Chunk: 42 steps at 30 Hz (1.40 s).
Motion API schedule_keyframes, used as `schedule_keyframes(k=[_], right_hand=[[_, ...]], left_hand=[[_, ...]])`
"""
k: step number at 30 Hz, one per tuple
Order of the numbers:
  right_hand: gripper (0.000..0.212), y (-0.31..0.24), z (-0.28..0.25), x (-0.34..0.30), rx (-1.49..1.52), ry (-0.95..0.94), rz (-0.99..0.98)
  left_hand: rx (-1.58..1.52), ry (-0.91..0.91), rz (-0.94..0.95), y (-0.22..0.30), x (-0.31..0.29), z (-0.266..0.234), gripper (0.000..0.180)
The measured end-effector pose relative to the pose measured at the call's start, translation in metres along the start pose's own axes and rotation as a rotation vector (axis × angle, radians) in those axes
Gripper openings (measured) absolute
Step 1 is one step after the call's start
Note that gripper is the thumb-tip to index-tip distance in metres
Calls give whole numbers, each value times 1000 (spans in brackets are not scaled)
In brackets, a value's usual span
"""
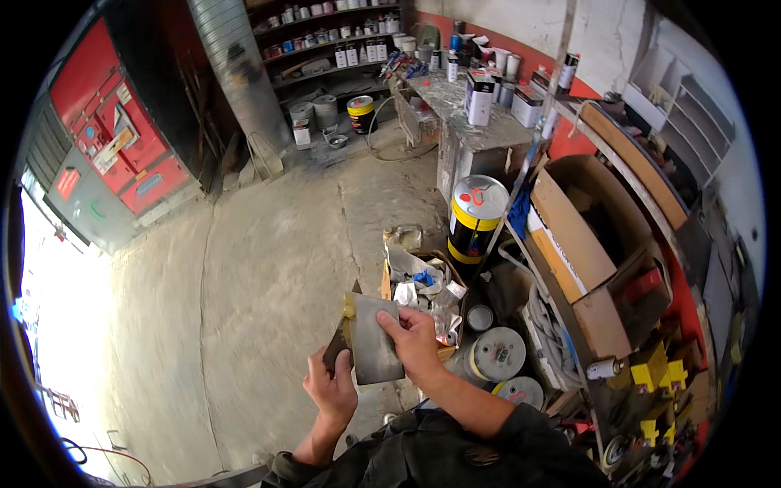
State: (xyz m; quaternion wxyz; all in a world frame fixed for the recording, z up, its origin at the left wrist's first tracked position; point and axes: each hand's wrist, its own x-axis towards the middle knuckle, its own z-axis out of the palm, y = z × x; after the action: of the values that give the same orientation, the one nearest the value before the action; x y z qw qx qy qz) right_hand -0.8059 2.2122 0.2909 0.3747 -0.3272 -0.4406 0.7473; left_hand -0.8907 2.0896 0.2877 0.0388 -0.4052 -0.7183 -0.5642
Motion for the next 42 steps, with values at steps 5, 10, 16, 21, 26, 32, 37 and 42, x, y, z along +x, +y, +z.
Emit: schedule_keyframes(k=[5, 10, 16, 21, 26, 32, 37, 42], right_hand=[[17, 0, 2, 18, 11, 12, -3], [15, -34, 18, 35, 27, 23, -193], [19, -106, 12, 60, -362, -689, -922], [26, -124, 29, 44, -848, -1080, -1149], [30, -129, 28, 47, -998, -1013, -1197], [31, -131, 32, 51, -1034, -992, -1159], [37, -130, 31, 55, -1037, -1009, -1090], [34, -132, 29, 58, -1096, -1027, -1077]], left_hand=[[92, 0, 36, 2, 11, 12, 23], [78, -58, -13, 10, 22, 16, 18], [-124, -114, -252, 7, 56, -14, 7], [-586, -56, -318, -7, 78, -33, 11], [-608, -28, -247, -12, 80, -46, 9], [-582, -3, -209, -16, 77, -59, 9], [-576, -8, -222, -19, 76, -68, 8], [-621, 4, -247, -29, 70, -71, 8]])
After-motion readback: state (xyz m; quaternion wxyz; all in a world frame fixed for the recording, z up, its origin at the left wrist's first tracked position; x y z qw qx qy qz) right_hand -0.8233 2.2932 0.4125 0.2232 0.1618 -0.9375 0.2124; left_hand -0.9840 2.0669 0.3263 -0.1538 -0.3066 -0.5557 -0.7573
